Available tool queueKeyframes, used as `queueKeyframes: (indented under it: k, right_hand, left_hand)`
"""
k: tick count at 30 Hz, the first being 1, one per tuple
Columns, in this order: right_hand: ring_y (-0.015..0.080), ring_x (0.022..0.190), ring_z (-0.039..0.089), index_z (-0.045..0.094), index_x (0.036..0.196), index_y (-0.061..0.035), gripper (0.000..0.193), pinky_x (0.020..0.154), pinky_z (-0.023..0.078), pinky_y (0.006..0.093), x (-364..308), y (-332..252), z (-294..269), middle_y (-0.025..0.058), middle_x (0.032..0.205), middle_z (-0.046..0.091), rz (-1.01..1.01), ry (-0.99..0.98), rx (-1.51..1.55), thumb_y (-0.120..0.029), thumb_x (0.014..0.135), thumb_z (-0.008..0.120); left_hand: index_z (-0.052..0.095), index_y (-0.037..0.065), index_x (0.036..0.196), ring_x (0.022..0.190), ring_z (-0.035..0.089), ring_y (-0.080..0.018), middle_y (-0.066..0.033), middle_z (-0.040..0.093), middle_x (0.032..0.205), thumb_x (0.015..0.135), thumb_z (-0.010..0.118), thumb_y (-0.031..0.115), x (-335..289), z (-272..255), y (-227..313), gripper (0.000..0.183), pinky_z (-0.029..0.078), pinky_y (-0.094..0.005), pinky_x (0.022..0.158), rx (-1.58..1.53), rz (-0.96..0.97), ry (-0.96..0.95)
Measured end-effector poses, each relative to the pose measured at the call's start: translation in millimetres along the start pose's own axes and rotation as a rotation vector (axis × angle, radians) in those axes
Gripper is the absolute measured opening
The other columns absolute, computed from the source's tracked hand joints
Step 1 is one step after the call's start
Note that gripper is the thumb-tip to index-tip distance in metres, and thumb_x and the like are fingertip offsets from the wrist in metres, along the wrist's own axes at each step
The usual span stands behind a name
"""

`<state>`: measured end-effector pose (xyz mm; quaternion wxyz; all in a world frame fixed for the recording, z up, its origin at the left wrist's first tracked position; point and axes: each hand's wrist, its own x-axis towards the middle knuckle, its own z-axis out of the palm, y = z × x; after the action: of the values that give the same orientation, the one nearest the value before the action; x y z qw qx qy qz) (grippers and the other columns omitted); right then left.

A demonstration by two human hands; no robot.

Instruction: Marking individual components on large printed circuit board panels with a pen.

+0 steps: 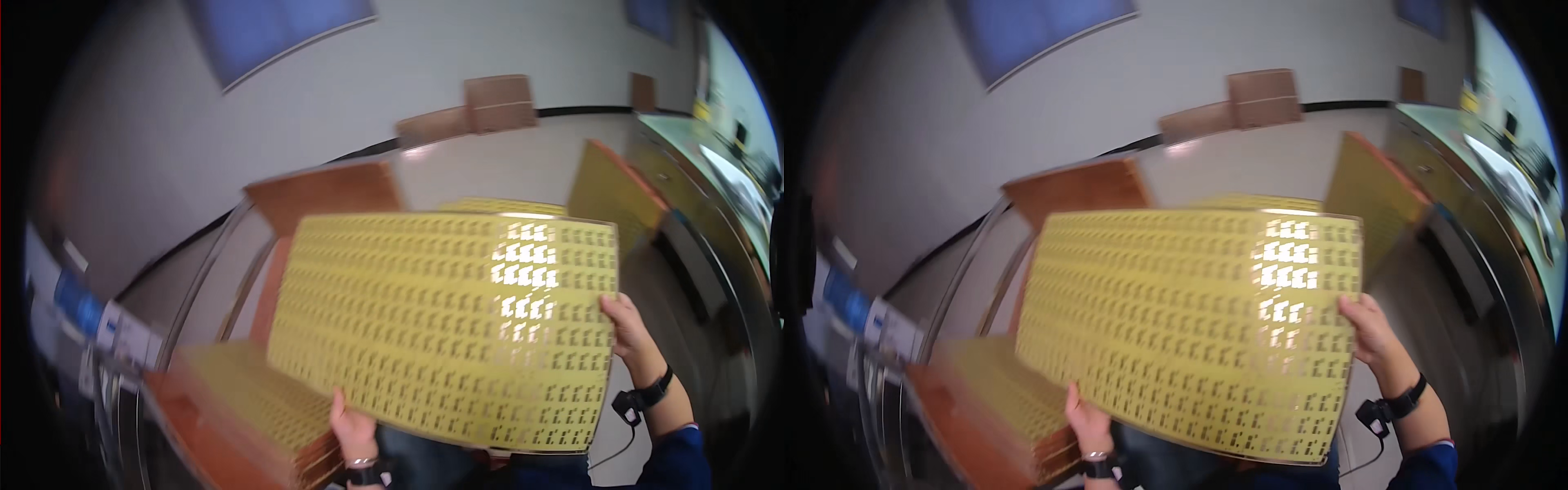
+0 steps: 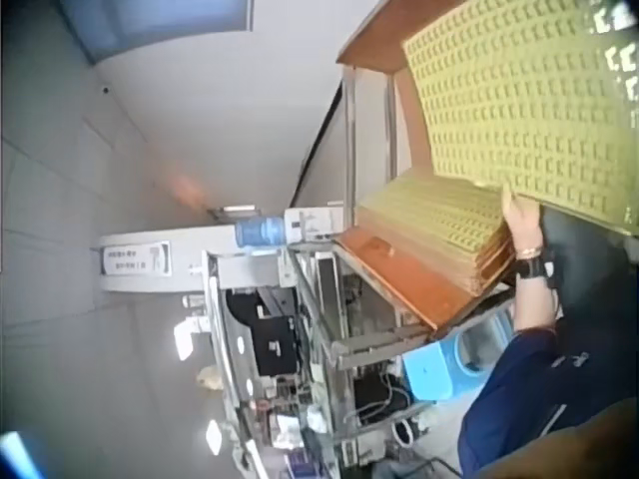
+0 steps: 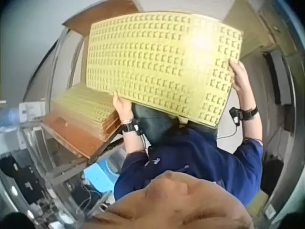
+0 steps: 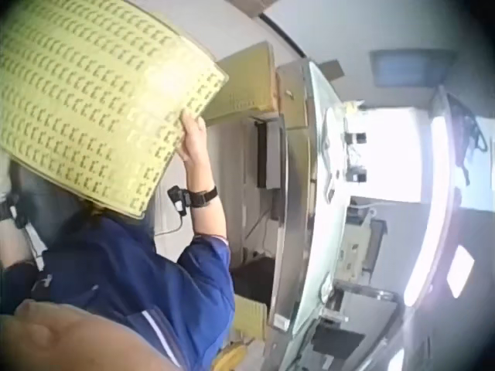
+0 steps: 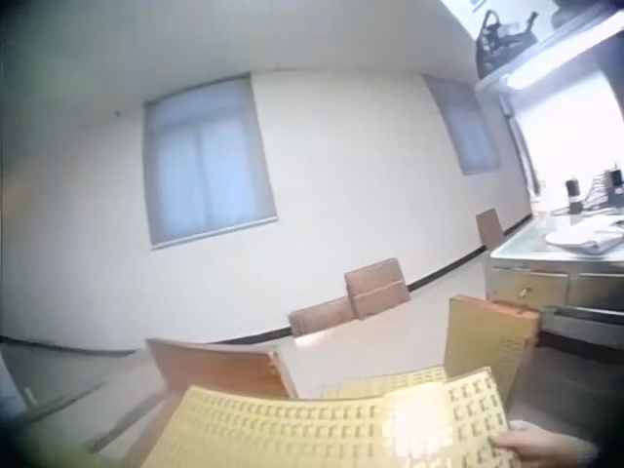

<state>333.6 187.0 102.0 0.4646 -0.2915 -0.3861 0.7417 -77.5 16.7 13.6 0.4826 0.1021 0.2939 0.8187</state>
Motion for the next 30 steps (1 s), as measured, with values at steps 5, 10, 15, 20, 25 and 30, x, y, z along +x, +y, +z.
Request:
queueKeyframes:
  k: [5,10,15,20,25,30]
  right_hand:
    - [0.0207,0.098,0.064,0.046,0.123,0.0033,0.038,0.082,0.054,0.0347,24,9,51,0.0151,0.114,0.060,0.012,-0.141,0.009,-0.018,0.093,0.054]
    - [0.0204,0.111,0.054,0.041,0.129,-0.0005,0.042,0.092,0.048,0.0355,83,72,140,0.0109,0.126,0.053,0.061,-0.283,-0.021,-0.017,0.093,0.054]
    - [0.0085,0.059,0.048,0.060,0.097,0.0035,0.034,0.051,0.040,0.0262,138,178,225,-0.0009,0.071,0.056,-0.113,-0.247,-0.507,-0.030,0.093,0.055]
    - [0.0136,0.051,0.044,0.058,0.071,0.0048,0.048,0.046,0.038,0.0352,152,284,239,0.0050,0.054,0.049,-0.196,-0.439,-0.731,-0.037,0.094,0.052]
    - [0.0171,0.083,0.058,0.053,0.114,0.0022,0.034,0.076,0.048,0.0321,113,309,262,0.0132,0.090,0.064,0.206,-0.580,-0.725,-0.026,0.097,0.049]
    - [0.0291,0.113,0.054,0.030,0.143,-0.0170,0.053,0.099,0.040,0.0361,82,306,271,0.0227,0.126,0.052,-0.236,-1.012,-0.669,-0.013,0.093,0.048]
  left_hand:
    - [0.032,0.005,0.138,0.123,0.043,-0.0254,-0.0118,0.042,0.137,0.096,0.043,0.032,-42,29,-3,0.051,0.038,-0.0420,0.101,-0.164,0.017,-0.150]
    - [0.030,-0.001,0.139,0.118,0.049,-0.0271,-0.0181,0.045,0.134,0.096,0.045,0.025,-103,0,-8,0.053,0.038,-0.0441,0.101,0.192,-0.272,-0.057]
    - [0.036,-0.002,0.136,0.115,0.051,-0.0283,-0.0184,0.048,0.130,0.097,0.043,0.029,-141,-27,-2,0.050,0.042,-0.0418,0.098,0.312,-0.369,-0.047]
    - [0.041,0.000,0.133,0.114,0.052,-0.0265,-0.0174,0.050,0.128,0.098,0.043,0.025,-145,-33,1,0.044,0.043,-0.0397,0.097,0.309,-0.415,-0.026]
    - [0.043,-0.001,0.130,0.113,0.053,-0.0266,-0.0179,0.051,0.127,0.098,0.043,0.023,-143,-52,-2,0.040,0.044,-0.0405,0.096,0.256,-0.352,0.008]
    - [0.046,-0.001,0.125,0.111,0.053,-0.0255,-0.0162,0.053,0.123,0.098,0.042,0.020,-117,-24,-16,0.035,0.044,-0.0400,0.095,0.347,-0.438,-0.051]
